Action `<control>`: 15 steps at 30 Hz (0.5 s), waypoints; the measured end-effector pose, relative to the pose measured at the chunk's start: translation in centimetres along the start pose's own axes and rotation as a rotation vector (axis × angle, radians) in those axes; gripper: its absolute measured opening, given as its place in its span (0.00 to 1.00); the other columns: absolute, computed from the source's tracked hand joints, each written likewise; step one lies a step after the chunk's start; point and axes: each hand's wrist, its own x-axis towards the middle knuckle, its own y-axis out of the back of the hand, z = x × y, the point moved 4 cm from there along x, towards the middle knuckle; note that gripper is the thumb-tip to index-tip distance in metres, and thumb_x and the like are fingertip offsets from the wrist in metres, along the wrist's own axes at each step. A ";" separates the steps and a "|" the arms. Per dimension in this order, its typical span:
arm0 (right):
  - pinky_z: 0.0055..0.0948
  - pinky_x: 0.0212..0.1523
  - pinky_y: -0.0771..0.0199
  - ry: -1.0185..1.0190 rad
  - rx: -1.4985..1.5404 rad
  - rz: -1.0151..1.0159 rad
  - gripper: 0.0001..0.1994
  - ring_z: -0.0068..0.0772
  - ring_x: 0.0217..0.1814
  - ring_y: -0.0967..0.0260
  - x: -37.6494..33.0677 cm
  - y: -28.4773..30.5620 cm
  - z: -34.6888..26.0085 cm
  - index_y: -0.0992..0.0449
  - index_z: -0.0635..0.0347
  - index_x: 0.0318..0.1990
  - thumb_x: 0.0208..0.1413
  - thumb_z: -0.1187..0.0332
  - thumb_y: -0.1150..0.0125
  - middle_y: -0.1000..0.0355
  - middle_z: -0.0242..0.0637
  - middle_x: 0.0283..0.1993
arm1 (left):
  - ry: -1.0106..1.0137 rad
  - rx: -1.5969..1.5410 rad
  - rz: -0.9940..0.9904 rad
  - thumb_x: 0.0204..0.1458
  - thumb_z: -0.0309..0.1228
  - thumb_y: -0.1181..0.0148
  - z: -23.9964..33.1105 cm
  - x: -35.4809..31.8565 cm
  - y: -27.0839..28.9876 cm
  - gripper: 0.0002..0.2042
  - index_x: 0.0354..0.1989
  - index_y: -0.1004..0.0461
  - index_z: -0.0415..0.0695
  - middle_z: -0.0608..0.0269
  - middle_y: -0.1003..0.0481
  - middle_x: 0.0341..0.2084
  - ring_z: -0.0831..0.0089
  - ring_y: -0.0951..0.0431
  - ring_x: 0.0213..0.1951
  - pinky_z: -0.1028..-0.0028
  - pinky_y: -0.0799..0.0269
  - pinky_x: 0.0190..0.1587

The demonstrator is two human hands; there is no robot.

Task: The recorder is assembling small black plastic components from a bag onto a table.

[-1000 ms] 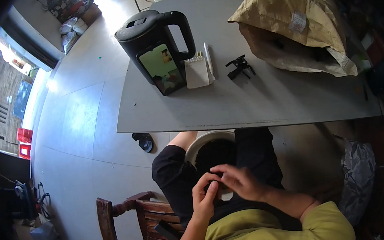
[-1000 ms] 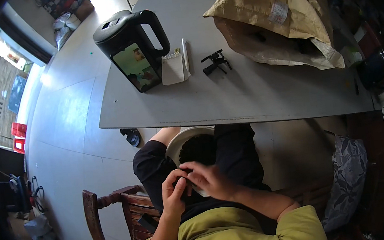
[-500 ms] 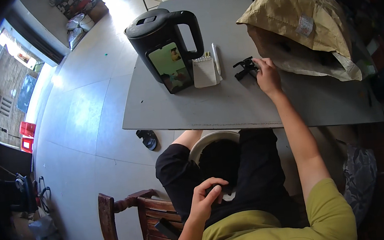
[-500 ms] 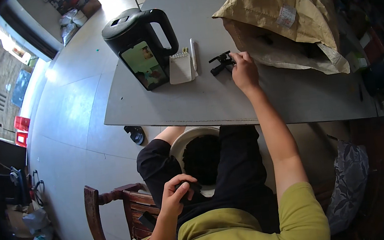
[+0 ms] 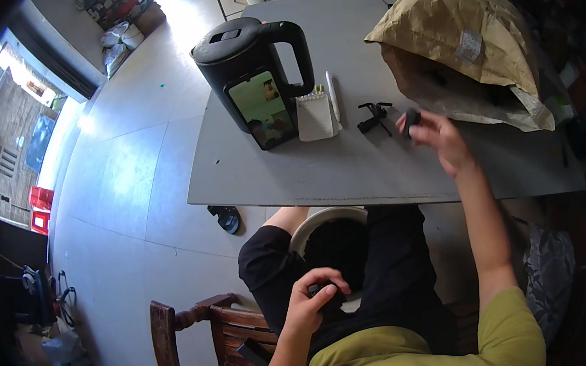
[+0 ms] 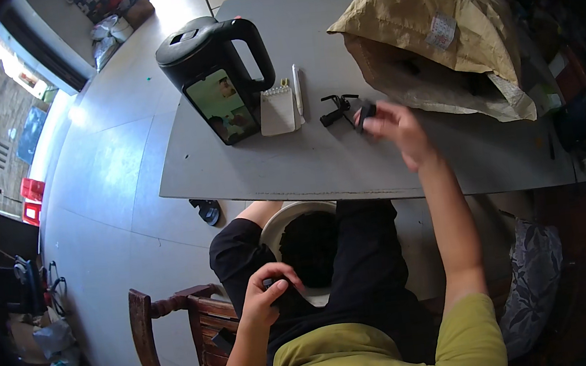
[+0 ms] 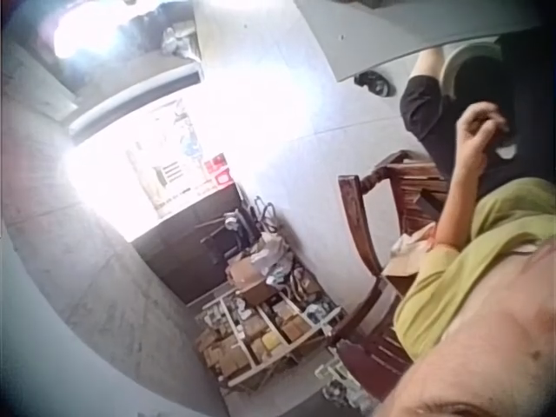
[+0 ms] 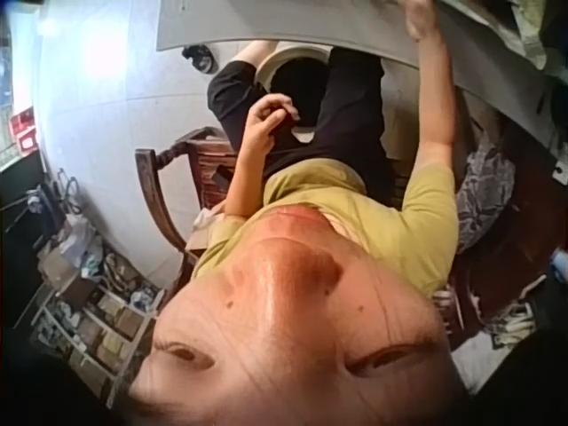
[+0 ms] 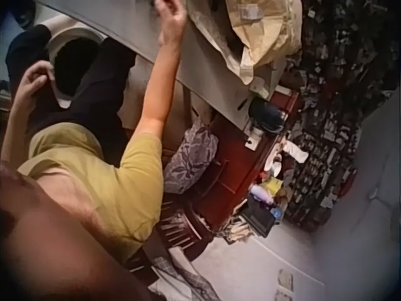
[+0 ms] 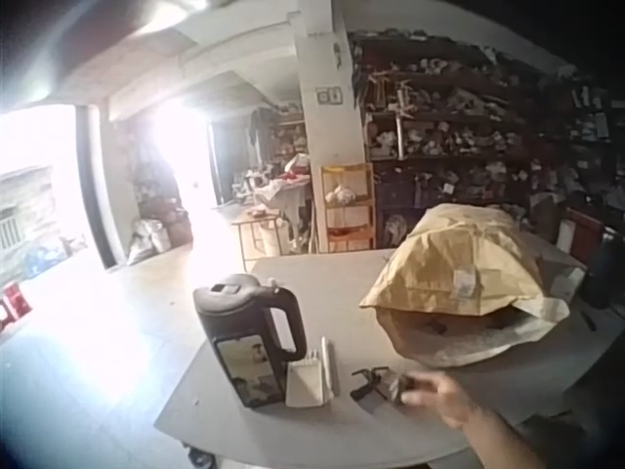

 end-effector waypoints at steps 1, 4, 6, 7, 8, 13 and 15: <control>0.23 0.44 0.37 0.001 0.065 -0.139 0.16 0.22 0.41 0.34 -1.5 -1.9 -0.6 0.26 0.59 0.39 0.44 0.61 0.40 0.28 0.32 0.39 | -0.025 0.070 0.038 0.48 0.25 0.41 0.4 -0.1 0.0 0.10 0.39 0.27 0.38 0.60 0.27 0.29 0.71 0.26 0.34 0.74 0.32 0.42; 0.25 0.49 0.36 -0.106 0.151 -0.614 0.16 0.26 0.44 0.33 -5.8 -7.2 0.0 0.27 0.63 0.38 0.42 0.63 0.39 0.28 0.36 0.42 | -0.102 0.297 0.014 0.47 0.23 0.41 1.4 -0.1 -0.3 0.16 0.46 0.30 0.37 0.65 0.27 0.27 0.77 0.27 0.32 0.78 0.32 0.39; 0.24 0.47 0.35 -0.235 0.125 -0.840 0.13 0.26 0.43 0.33 -8.6 -10.1 1.8 0.26 0.65 0.39 0.45 0.69 0.40 0.28 0.36 0.41 | -0.197 0.658 -0.026 0.45 0.22 0.39 2.4 0.5 -1.0 0.21 0.51 0.31 0.38 0.68 0.27 0.26 0.83 0.29 0.29 0.82 0.34 0.35; 0.22 0.41 0.32 -0.148 0.065 -0.910 0.14 0.20 0.37 0.32 -9.4 -11.3 2.6 0.25 0.63 0.40 0.49 0.64 0.40 0.27 0.33 0.35 | -0.210 0.714 -0.079 0.44 0.21 0.38 2.9 0.6 -1.7 0.22 0.52 0.32 0.39 0.67 0.27 0.25 0.82 0.29 0.28 0.82 0.34 0.33; 0.21 0.39 0.33 -0.154 0.072 -0.946 0.15 0.19 0.34 0.33 -10.2 -12.4 3.4 0.25 0.64 0.40 0.50 0.62 0.40 0.27 0.33 0.32 | -0.224 0.769 -0.129 0.43 0.21 0.37 3.4 0.8 -2.6 0.24 0.52 0.32 0.40 0.66 0.27 0.24 0.81 0.29 0.27 0.82 0.34 0.32; 0.19 0.33 0.39 -0.189 0.178 -0.835 0.18 0.17 0.30 0.39 -12.0 -13.8 4.0 0.28 0.64 0.38 0.58 0.54 0.49 0.33 0.27 0.27 | -0.401 0.880 -0.030 0.39 0.21 0.35 3.7 0.0 -2.7 0.11 0.34 0.25 0.37 0.59 0.25 0.26 0.71 0.26 0.26 0.79 0.34 0.31; 0.18 0.35 0.40 -0.176 0.250 -0.748 0.23 0.18 0.33 0.39 -13.2 -14.4 4.1 0.30 0.63 0.40 0.60 0.48 0.56 0.33 0.27 0.30 | -0.462 0.913 0.028 0.38 0.20 0.34 3.5 -0.2 -3.0 0.12 0.34 0.25 0.37 0.59 0.25 0.26 0.71 0.26 0.26 0.79 0.33 0.30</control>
